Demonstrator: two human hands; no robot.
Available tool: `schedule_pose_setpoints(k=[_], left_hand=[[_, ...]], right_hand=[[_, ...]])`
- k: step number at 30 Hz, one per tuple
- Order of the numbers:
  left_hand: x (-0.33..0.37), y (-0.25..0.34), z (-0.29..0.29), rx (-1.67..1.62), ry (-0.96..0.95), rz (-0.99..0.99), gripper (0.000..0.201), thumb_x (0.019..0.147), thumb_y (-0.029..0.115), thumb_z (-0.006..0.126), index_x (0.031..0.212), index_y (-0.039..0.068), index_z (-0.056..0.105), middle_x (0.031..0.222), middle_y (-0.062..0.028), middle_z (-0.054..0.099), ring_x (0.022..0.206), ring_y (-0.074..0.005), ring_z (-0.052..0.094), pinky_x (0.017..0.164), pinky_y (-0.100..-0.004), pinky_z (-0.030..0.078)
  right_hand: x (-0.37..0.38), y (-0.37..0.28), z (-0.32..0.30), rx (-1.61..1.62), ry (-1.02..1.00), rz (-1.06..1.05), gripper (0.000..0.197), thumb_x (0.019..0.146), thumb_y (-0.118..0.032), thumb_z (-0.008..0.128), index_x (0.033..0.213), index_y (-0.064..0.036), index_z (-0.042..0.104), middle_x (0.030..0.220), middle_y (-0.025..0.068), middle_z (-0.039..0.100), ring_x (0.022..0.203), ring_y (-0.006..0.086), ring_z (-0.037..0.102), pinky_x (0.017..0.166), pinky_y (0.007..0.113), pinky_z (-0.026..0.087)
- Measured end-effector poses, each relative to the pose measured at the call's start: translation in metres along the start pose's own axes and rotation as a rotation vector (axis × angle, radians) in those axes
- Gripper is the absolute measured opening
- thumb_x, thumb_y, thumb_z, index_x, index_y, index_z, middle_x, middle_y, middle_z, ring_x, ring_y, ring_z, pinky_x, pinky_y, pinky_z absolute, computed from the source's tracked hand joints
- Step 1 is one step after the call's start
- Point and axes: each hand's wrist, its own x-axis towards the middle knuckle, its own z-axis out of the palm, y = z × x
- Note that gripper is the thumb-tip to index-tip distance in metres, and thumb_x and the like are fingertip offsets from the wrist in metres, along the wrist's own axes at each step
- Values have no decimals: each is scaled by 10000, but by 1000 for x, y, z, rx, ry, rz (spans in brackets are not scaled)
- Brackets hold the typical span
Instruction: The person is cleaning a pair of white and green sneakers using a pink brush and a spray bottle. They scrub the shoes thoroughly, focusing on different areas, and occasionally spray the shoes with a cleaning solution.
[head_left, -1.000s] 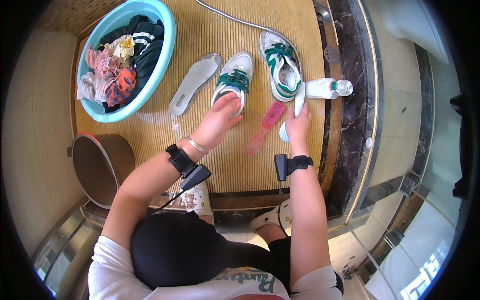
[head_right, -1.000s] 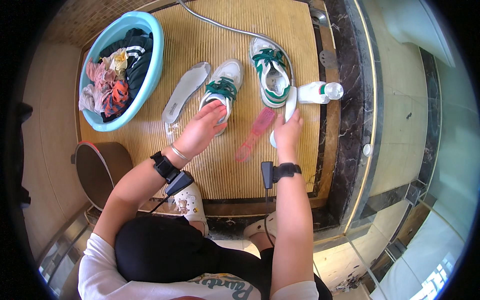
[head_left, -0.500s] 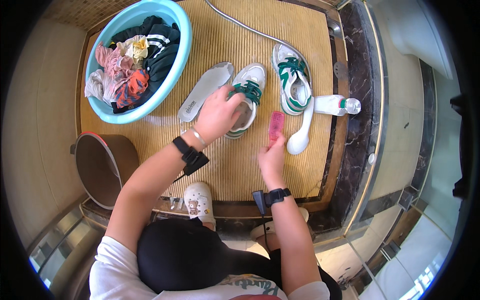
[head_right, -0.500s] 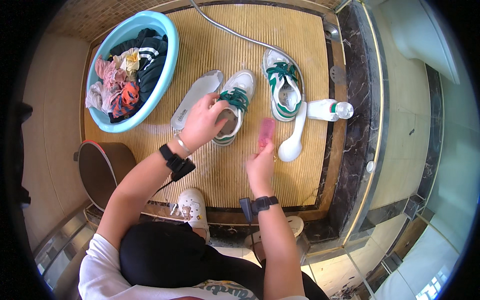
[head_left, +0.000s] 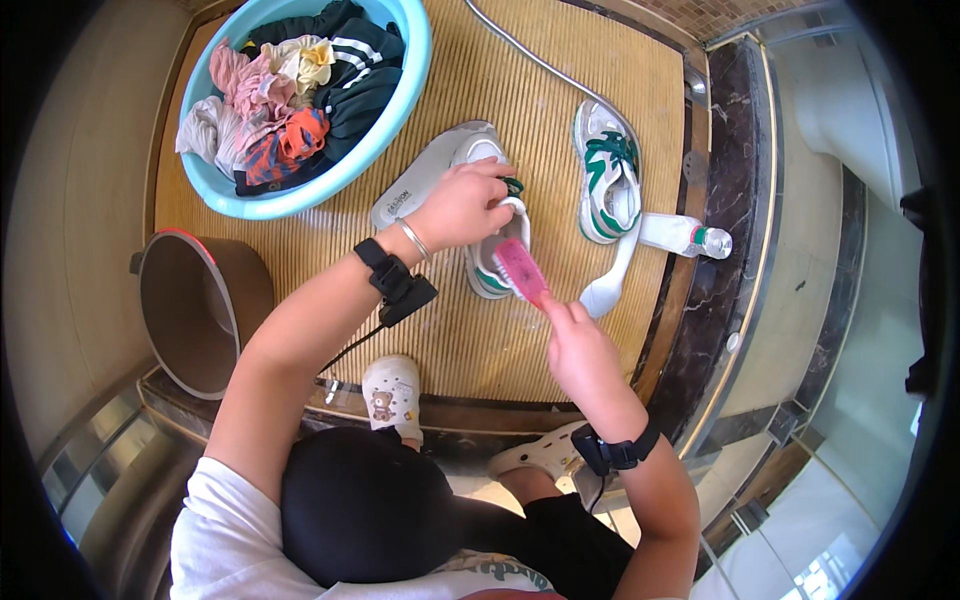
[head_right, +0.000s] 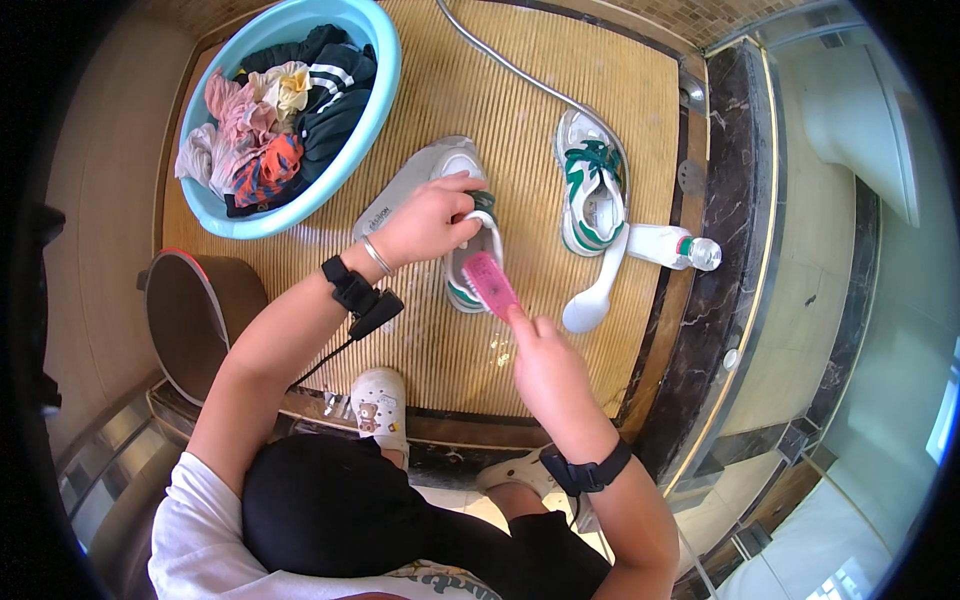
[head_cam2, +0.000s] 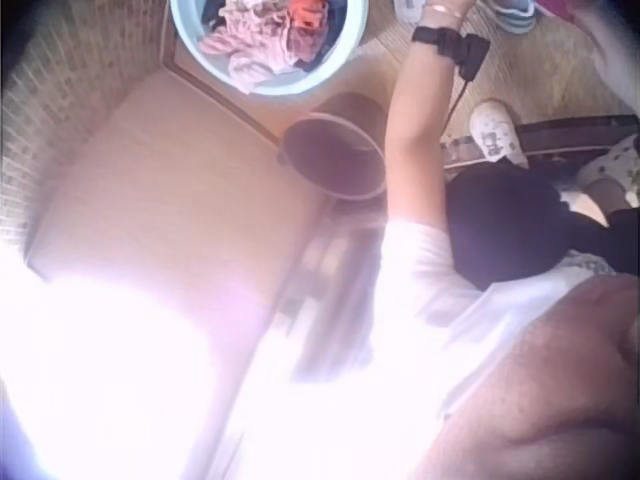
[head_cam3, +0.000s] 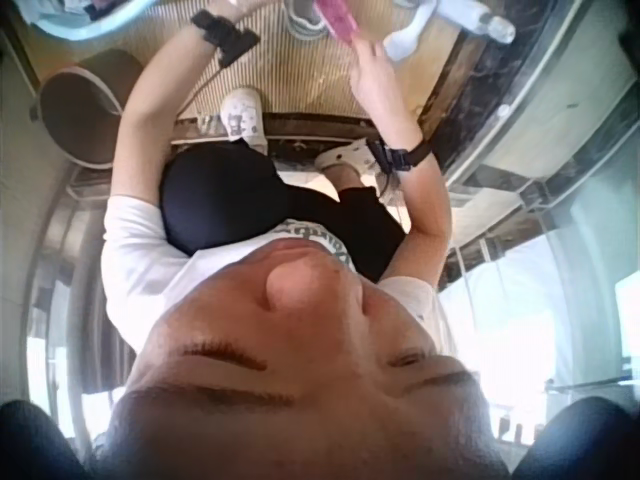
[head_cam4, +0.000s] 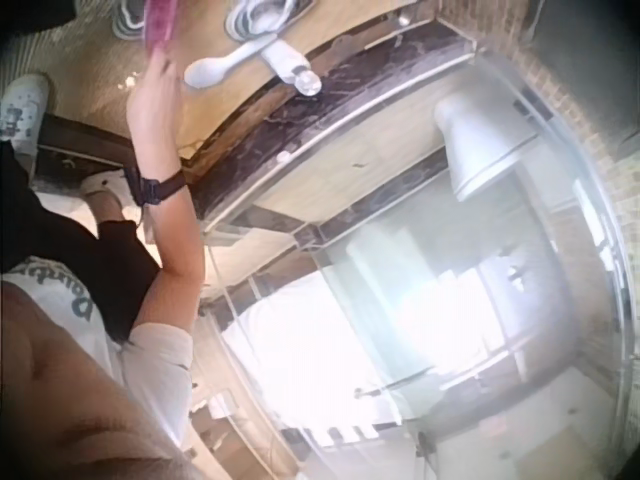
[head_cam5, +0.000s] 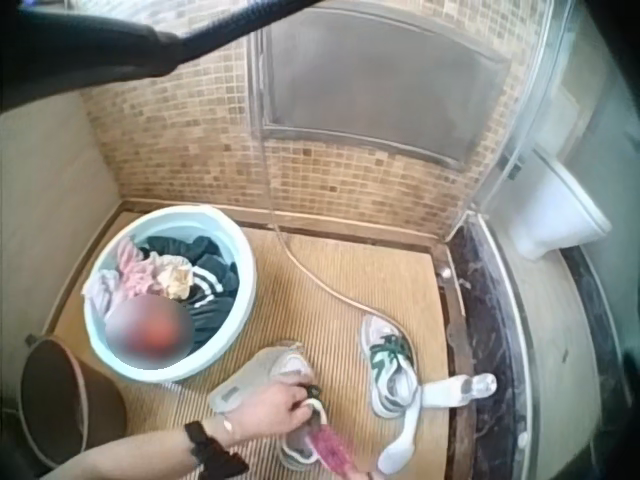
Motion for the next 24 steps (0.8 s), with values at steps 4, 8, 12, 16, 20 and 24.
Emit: schedule_pose_setpoints(k=[4, 8, 12, 16, 20, 24], left_hand=[[-2, -17, 7, -140, -171, -113, 194, 856, 285, 596, 880, 107, 669, 1380, -105, 579, 1436, -411, 312, 1071, -741, 174], [5, -3, 2, 3, -209, -33, 212, 885, 315, 576, 918, 125, 665, 1347, -96, 605, 1445, -375, 317, 1080, -747, 134], [13, -11, 4, -71, -249, -52, 236, 941, 304, 554, 1055, 128, 662, 1353, -80, 598, 1448, -341, 329, 1120, -711, 99], [12, -21, 2, -109, -316, -88, 255, 960, 309, 541, 1092, 124, 655, 1380, -79, 580, 1435, -360, 346, 1125, -705, 84], [18, -25, 2, -103, -335, -59, 243, 964, 294, 539, 1093, 131, 663, 1383, -81, 577, 1438, -366, 337, 1123, -714, 72], [18, -16, 9, -138, -314, -70, 241, 968, 300, 536, 1085, 134, 666, 1377, -84, 580, 1442, -364, 330, 1126, -703, 56]], right_hand=[[32, -26, 2, -303, -193, 14, 331, 868, -113, 545, 1184, -93, 640, 907, 141, 620, 781, 294, 671, 652, 402, 559], [78, -33, 47, -477, -53, 135, 203, 911, -145, 507, 994, -70, 677, 798, 108, 626, 726, 291, 682, 591, 401, 553], [125, -19, 54, -321, 80, 62, 210, 950, -157, 470, 1049, -56, 625, 794, 110, 642, 695, 292, 689, 568, 405, 557], [88, -28, 30, -370, -169, 107, 297, 944, -148, 474, 1206, -55, 579, 848, 135, 663, 706, 288, 695, 565, 414, 567], [72, -30, 41, -438, -192, 159, 284, 947, -154, 468, 1172, -70, 620, 867, 150, 682, 713, 297, 698, 569, 430, 567], [126, -4, 58, -231, 67, 55, 303, 927, -147, 485, 1192, -91, 619, 754, 173, 679, 719, 342, 696, 566, 469, 551]])
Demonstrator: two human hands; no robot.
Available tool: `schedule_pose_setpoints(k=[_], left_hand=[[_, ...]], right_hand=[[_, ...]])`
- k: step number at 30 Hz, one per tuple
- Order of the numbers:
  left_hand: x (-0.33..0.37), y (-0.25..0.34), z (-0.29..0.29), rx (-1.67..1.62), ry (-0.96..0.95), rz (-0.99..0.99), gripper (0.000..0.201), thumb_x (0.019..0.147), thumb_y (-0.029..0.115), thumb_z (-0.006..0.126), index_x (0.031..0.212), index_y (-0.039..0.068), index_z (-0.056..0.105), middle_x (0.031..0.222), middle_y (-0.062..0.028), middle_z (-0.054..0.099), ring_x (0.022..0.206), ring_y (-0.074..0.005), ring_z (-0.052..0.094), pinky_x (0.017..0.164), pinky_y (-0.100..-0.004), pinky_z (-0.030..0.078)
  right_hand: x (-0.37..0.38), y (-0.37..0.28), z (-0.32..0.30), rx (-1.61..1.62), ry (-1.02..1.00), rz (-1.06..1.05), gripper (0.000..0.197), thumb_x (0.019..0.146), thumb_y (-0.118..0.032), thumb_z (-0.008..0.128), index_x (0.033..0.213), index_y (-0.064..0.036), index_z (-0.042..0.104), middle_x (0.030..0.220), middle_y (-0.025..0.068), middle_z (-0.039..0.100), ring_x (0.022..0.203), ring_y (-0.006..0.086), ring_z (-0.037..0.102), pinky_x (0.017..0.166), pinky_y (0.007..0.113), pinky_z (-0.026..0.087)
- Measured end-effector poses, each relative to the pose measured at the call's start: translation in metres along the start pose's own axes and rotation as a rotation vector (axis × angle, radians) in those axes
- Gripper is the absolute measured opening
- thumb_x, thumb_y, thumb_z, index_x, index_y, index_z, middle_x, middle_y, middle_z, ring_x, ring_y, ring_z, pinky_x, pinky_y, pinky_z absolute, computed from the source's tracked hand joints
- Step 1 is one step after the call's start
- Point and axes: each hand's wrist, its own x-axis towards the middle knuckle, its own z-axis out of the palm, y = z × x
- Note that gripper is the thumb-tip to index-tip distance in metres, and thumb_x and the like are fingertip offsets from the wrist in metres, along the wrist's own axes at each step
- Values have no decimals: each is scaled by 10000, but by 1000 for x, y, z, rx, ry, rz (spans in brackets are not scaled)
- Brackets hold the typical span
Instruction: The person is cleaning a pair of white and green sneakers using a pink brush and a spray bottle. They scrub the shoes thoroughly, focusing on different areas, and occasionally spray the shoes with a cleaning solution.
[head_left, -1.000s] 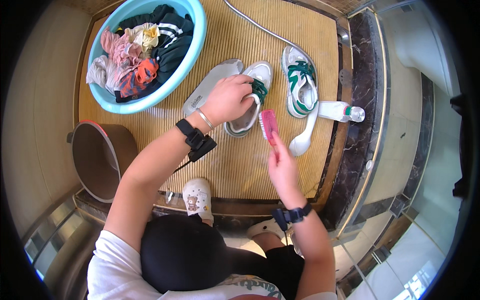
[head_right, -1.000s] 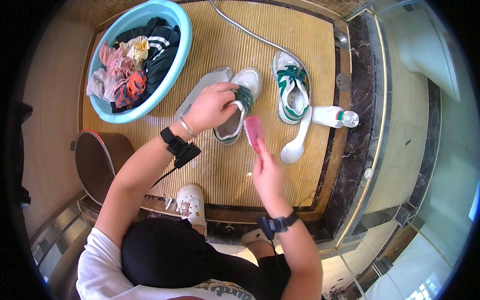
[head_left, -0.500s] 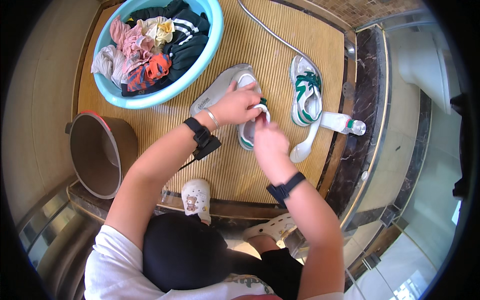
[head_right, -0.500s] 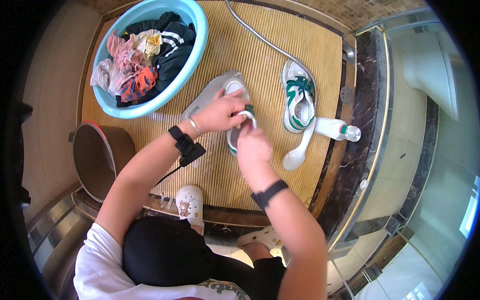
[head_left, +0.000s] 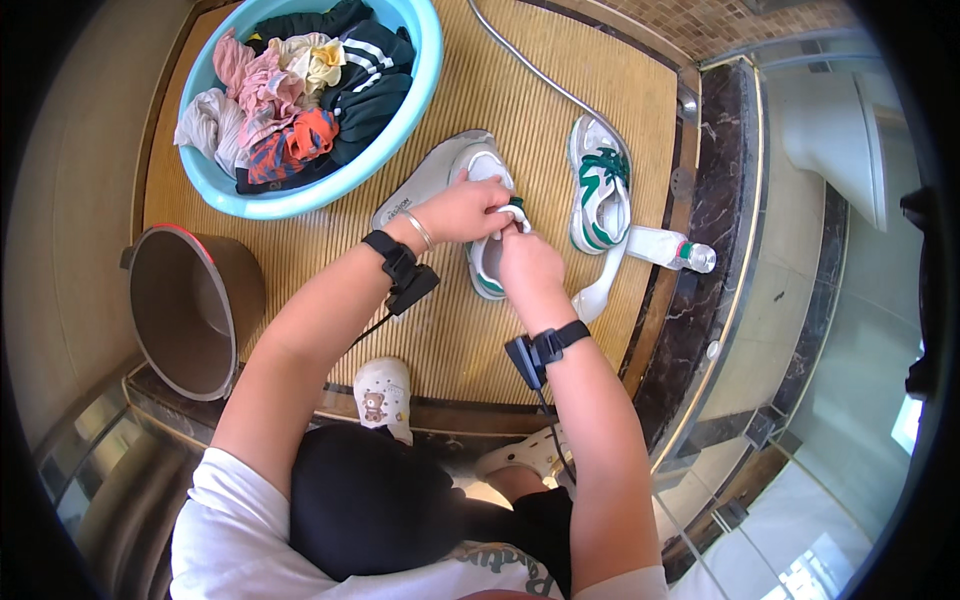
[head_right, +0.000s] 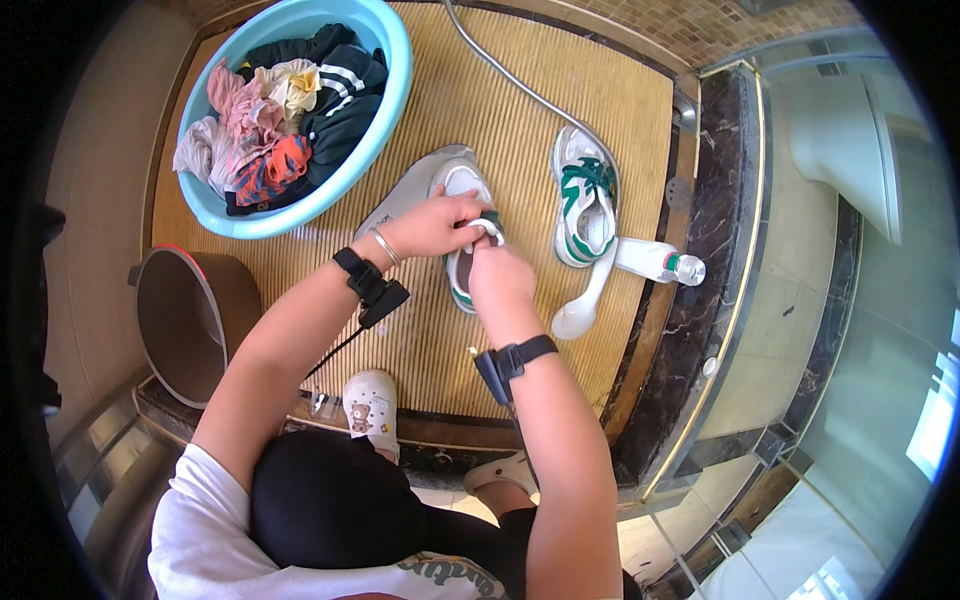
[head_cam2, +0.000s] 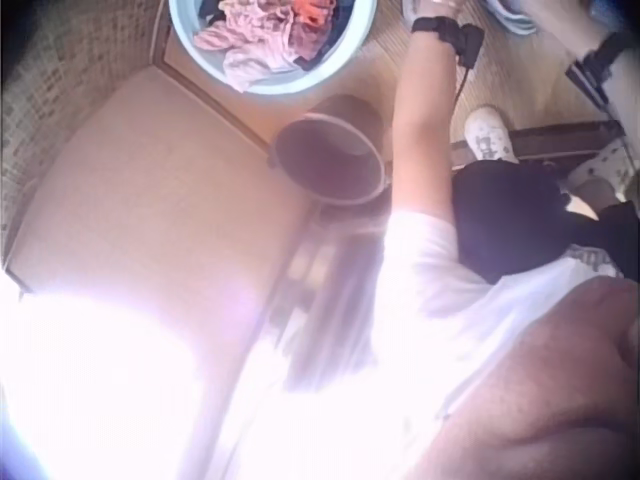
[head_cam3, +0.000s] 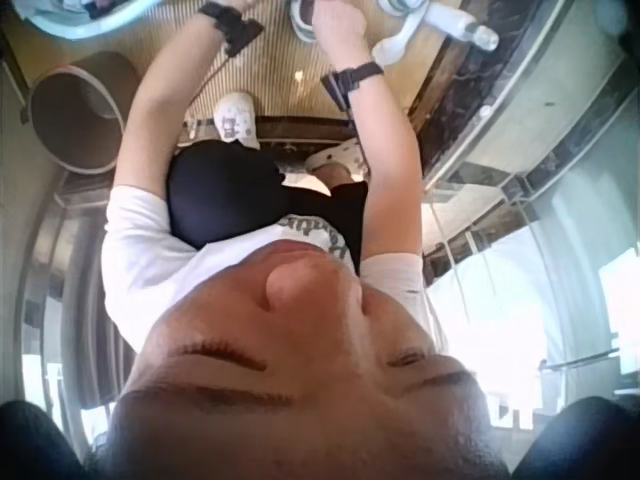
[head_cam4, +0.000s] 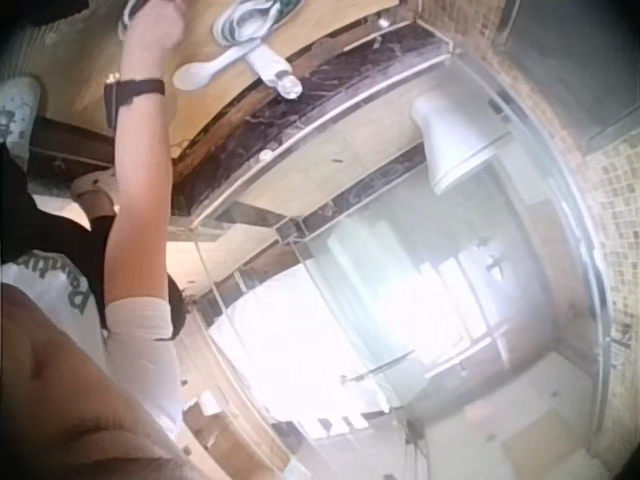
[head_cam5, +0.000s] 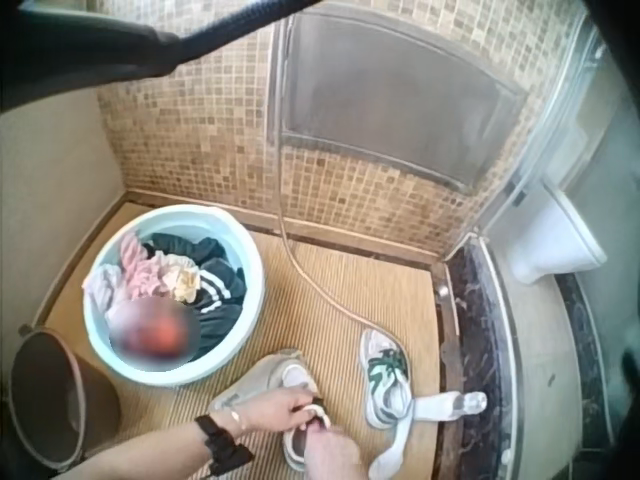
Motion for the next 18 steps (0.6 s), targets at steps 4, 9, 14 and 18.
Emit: schedule_pose_setpoints(k=[4, 9, 14, 18], left_hand=[[-6, -11, -2, -37, 1, 20, 229, 971, 291, 535, 1010, 104, 662, 1402, -89, 564, 1450, -362, 315, 1149, -670, 52], [-11, -3, -2, -98, 15, -6, 225, 973, 280, 531, 967, 89, 650, 1393, -111, 571, 1454, -354, 312, 1153, -659, 41], [-5, 4, -1, -75, -11, -43, 216, 965, 261, 545, 934, 65, 630, 1393, -93, 574, 1448, -333, 333, 1152, -657, 39], [-12, -4, -4, -128, 35, -14, 221, 965, 252, 561, 861, 61, 596, 1388, -96, 578, 1451, -330, 330, 1154, -647, 30]], right_hand=[[-23, -8, -48, 36, -302, -66, 279, 961, -156, 440, 1153, -83, 628, 823, 193, 688, 758, 352, 697, 635, 488, 547], [-54, 4, -43, 45, -397, -75, 284, 980, -190, 420, 1150, -91, 625, 805, 173, 692, 771, 364, 698, 657, 501, 545], [-10, -7, -1, 114, -118, -7, 295, 968, -237, 479, 1203, -151, 636, 701, 172, 668, 661, 363, 678, 589, 507, 529], [-41, -10, -52, 132, -342, -85, 309, 968, -191, 426, 1192, -122, 628, 809, 183, 693, 747, 360, 699, 634, 495, 543]])
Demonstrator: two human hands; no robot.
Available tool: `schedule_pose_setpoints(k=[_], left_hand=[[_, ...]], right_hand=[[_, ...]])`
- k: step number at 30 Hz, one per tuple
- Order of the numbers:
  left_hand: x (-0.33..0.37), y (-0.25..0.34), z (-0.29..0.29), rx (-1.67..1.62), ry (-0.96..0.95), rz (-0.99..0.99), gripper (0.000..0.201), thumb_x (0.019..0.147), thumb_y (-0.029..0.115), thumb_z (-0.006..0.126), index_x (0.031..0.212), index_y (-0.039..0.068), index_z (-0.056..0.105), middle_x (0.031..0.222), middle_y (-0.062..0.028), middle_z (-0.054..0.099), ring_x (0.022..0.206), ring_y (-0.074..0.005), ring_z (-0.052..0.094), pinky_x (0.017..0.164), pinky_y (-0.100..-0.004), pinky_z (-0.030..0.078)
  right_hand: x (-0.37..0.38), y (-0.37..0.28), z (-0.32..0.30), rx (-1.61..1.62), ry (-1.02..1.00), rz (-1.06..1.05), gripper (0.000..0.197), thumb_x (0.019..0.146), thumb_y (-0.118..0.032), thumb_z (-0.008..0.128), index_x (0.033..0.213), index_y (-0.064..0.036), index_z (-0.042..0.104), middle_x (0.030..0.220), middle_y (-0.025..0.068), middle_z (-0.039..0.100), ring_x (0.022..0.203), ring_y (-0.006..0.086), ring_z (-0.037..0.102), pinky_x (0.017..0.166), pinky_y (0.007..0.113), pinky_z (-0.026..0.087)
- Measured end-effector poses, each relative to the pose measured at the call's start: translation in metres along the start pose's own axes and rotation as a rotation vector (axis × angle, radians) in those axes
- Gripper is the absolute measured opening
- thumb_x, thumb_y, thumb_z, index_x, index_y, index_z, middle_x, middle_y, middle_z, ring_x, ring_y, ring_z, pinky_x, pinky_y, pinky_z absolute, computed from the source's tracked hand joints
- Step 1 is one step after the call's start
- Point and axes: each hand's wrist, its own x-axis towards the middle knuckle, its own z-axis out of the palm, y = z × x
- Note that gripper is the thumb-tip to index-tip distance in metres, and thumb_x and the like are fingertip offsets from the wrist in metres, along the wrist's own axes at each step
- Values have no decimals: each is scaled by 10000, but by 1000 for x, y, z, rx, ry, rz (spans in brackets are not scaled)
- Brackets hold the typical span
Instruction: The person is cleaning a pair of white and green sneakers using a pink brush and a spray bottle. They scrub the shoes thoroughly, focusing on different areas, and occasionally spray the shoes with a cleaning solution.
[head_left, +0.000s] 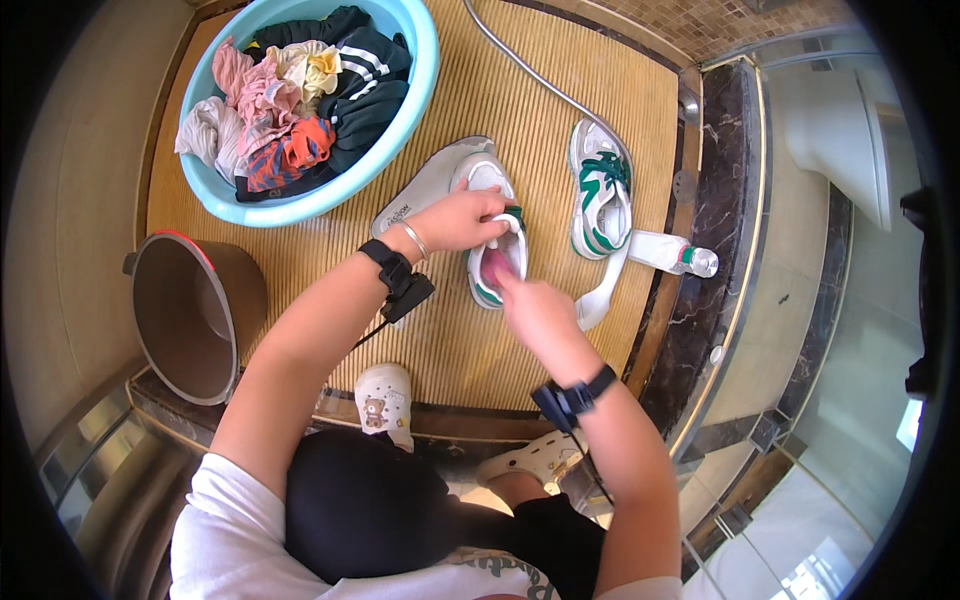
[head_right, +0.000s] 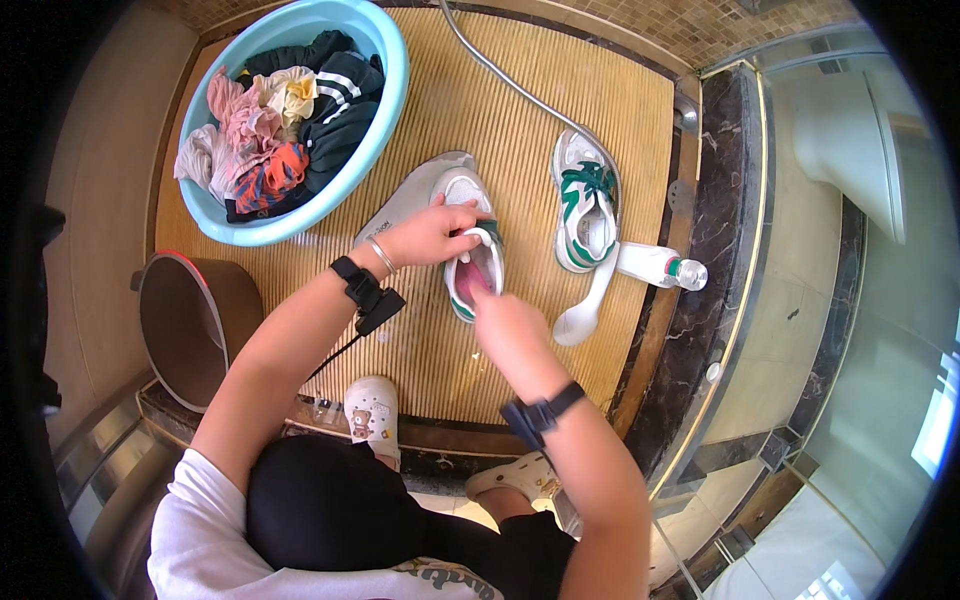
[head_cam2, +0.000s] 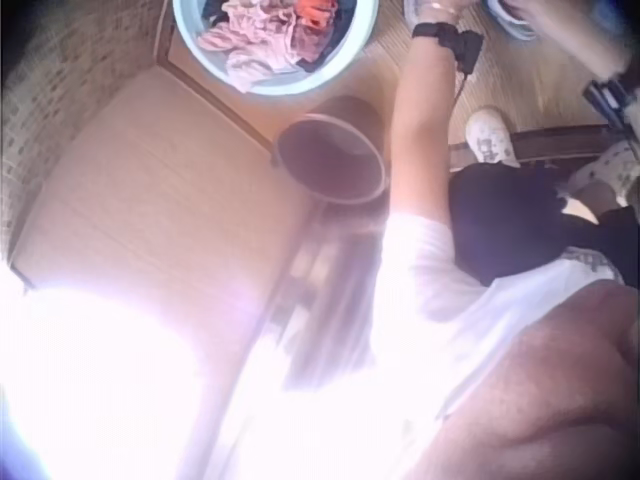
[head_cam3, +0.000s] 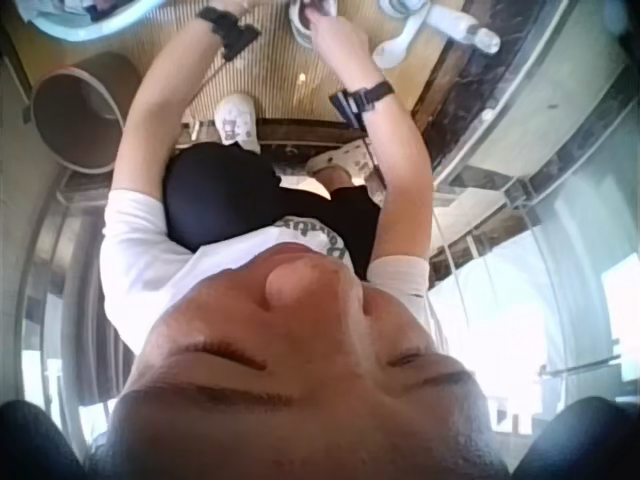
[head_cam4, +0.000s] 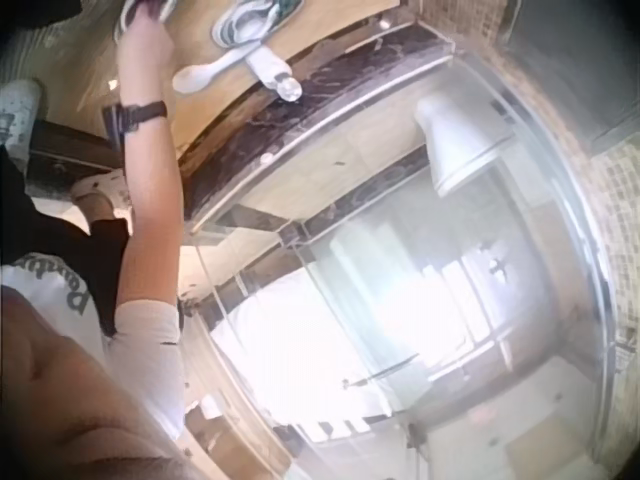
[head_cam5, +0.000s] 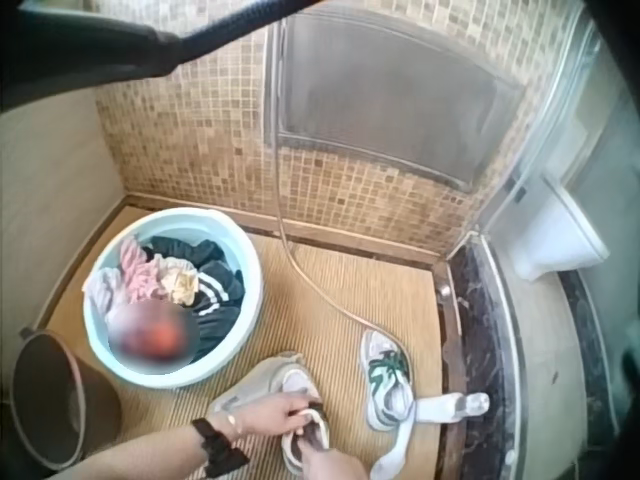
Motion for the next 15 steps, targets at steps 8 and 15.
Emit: schedule_pose_setpoints(k=[8, 15], left_hand=[[3, 3, 8, 53, 4, 2, 234, 941, 283, 577, 850, 67, 586, 1351, -111, 601, 1448, -334, 335, 1158, -645, 46], [-4, -5, 10, 72, 59, 18, 351, 935, 307, 543, 1237, 170, 660, 1357, -86, 592, 1436, -322, 355, 1154, -660, 66]], right_hand=[[35, 18, 21, -164, 183, 88, 317, 940, -133, 468, 1234, -103, 583, 818, 173, 683, 735, 355, 701, 602, 473, 555], [-17, -9, 23, -270, 52, 163, 352, 959, -149, 445, 1272, -40, 563, 801, 165, 646, 678, 315, 695, 517, 443, 553]])
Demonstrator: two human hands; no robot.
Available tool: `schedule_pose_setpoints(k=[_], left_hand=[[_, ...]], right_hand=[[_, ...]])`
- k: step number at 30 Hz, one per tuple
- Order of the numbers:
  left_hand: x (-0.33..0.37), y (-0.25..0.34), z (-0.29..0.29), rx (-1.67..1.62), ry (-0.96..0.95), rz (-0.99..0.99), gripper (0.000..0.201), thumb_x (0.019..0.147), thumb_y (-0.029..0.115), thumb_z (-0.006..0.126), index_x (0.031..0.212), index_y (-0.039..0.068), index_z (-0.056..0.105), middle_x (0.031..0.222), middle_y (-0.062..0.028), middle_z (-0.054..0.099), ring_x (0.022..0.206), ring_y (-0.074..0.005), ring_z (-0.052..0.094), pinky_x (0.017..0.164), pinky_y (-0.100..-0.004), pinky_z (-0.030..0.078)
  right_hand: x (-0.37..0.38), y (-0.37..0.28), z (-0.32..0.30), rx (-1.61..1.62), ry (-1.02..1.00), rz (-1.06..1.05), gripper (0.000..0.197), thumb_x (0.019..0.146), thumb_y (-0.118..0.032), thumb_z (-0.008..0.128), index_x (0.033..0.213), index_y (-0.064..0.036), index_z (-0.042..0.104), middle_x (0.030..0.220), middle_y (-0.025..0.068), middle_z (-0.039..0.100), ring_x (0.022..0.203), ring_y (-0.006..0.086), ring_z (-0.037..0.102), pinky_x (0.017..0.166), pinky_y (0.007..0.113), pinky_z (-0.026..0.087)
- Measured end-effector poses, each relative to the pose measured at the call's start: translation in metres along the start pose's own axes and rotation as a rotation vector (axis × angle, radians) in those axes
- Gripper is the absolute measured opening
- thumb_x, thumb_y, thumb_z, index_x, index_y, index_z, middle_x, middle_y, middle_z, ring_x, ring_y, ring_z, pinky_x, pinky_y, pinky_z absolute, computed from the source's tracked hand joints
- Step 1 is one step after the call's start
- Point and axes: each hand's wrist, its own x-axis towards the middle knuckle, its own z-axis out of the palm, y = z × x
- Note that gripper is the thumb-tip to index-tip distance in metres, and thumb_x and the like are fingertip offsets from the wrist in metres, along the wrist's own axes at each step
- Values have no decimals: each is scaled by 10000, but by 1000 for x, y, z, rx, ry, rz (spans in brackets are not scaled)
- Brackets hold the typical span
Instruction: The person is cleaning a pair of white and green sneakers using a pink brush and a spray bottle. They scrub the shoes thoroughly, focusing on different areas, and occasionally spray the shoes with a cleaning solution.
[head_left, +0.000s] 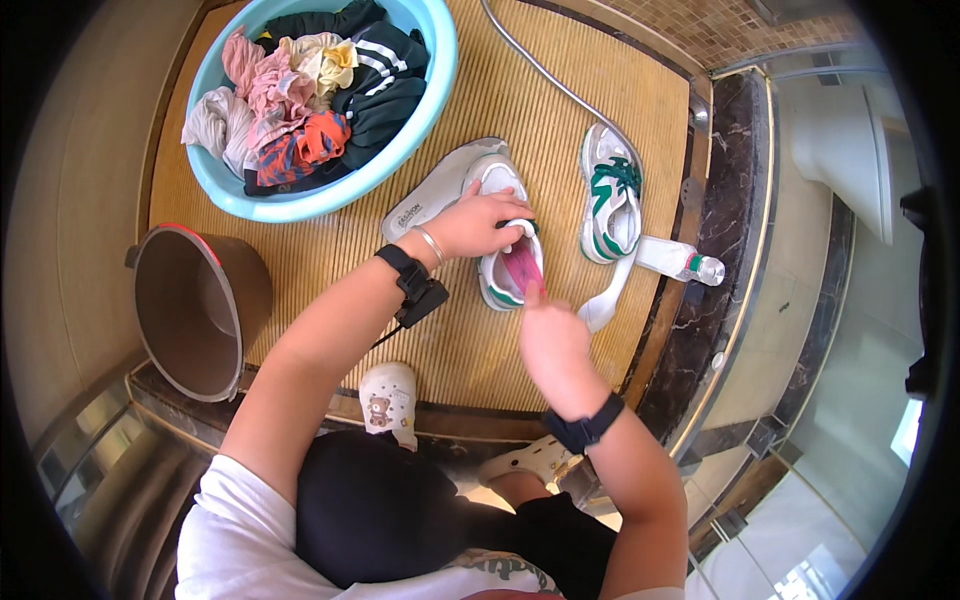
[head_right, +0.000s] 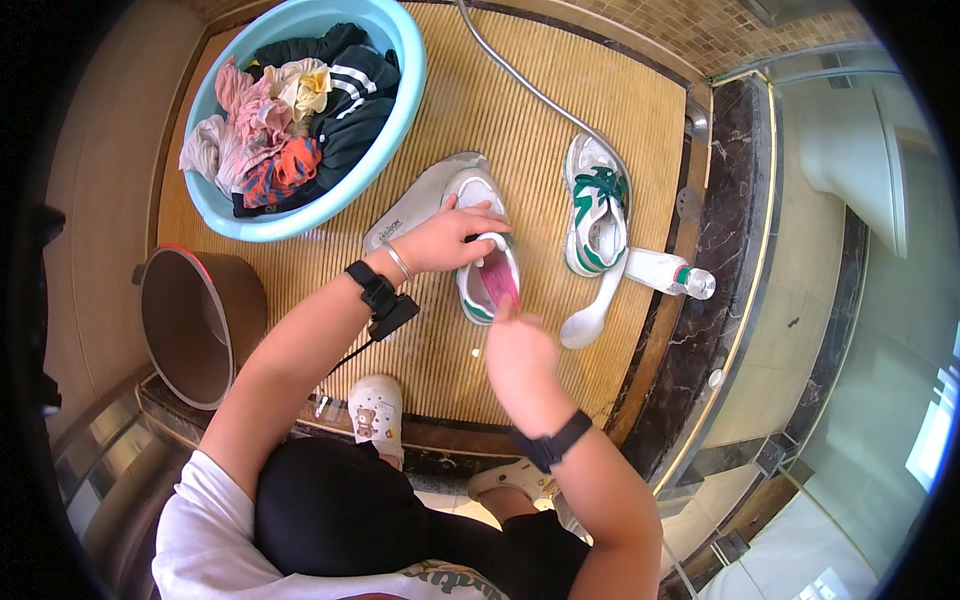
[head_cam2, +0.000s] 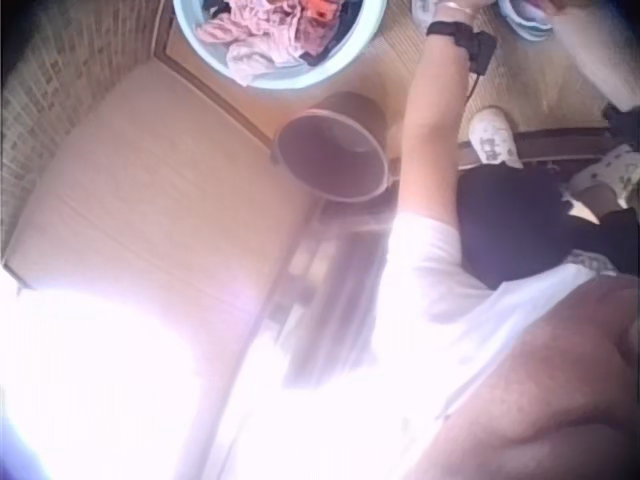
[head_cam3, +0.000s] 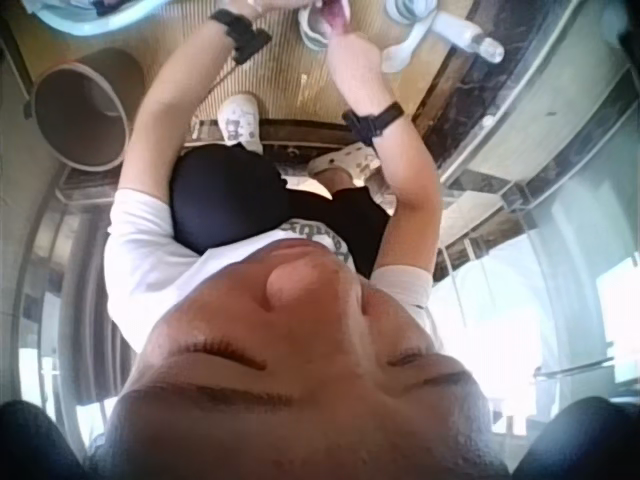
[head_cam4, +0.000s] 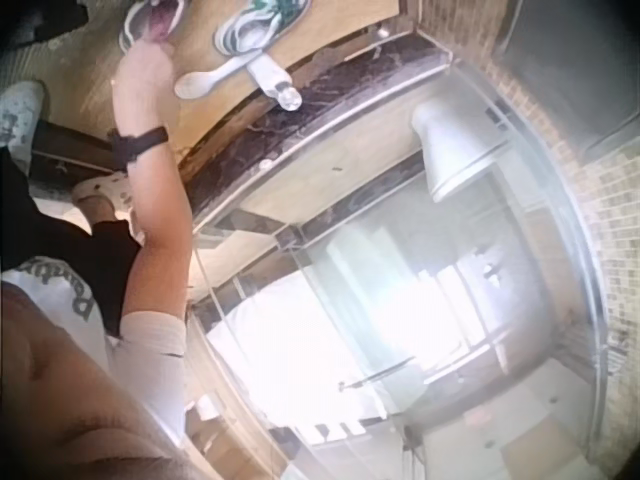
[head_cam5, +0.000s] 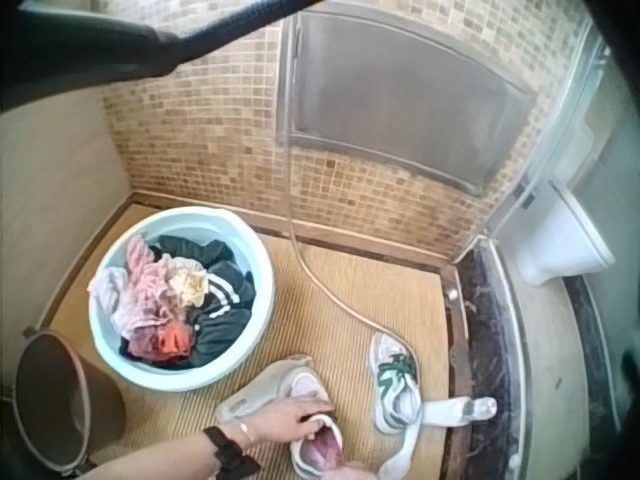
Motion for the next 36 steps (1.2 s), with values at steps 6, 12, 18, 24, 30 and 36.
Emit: schedule_pose_setpoints(k=[6, 12, 18, 24, 30, 36], left_hand=[[8, 21, 3, 134, -86, -35, 381, 961, 337, 486, 1261, 169, 652, 1437, -73, 524, 1459, -317, 312, 1146, -670, 60], [3, 6, 4, 109, -63, -26, 419, 976, 358, 447, 1291, 152, 630, 1491, -81, 470, 1474, -313, 278, 1148, -669, 48], [4, 16, 9, 112, -73, -28, 414, 989, 349, 434, 1312, 165, 616, 1499, -78, 463, 1482, -307, 261, 1151, -660, 24], [4, 8, 8, 82, -87, -46, 410, 996, 353, 428, 1314, 174, 614, 1509, -72, 453, 1491, -288, 241, 1153, -653, 1], [0, 4, 7, 77, -109, -57, 409, 1006, 372, 438, 1331, 182, 598, 1521, -71, 438, 1496, -281, 231, 1148, -656, -15], [7, 16, 8, 93, -112, -46, 407, 1008, 376, 431, 1312, 182, 620, 1526, -65, 432, 1499, -294, 216, 1150, -652, -19]], right_hand=[[48, 5, 22, 97, 184, 55, 355, 924, -110, 463, 1255, -31, 562, 790, 188, 680, 656, 343, 686, 547, 482, 551], [22, 10, -14, 165, -75, -88, 312, 934, -129, 445, 1203, -34, 571, 827, 204, 693, 732, 360, 703, 613, 499, 552], [28, 5, -3, 204, 6, 25, 329, 946, -157, 448, 1223, -33, 574, 799, 208, 695, 784, 363, 707, 662, 496, 552], [56, 7, 13, 266, 92, -86, 301, 937, -213, 497, 1181, -123, 649, 719, 179, 675, 685, 381, 675, 642, 517, 538], [9, 37, -8, 117, -119, -206, 299, 942, -154, 459, 1201, -101, 600, 794, 157, 702, 734, 351, 699, 623, 481, 542], [65, 23, 13, 211, 197, -152, 207, 945, -210, 487, 1047, -112, 638, 708, 172, 673, 648, 360, 679, 596, 501, 539]])
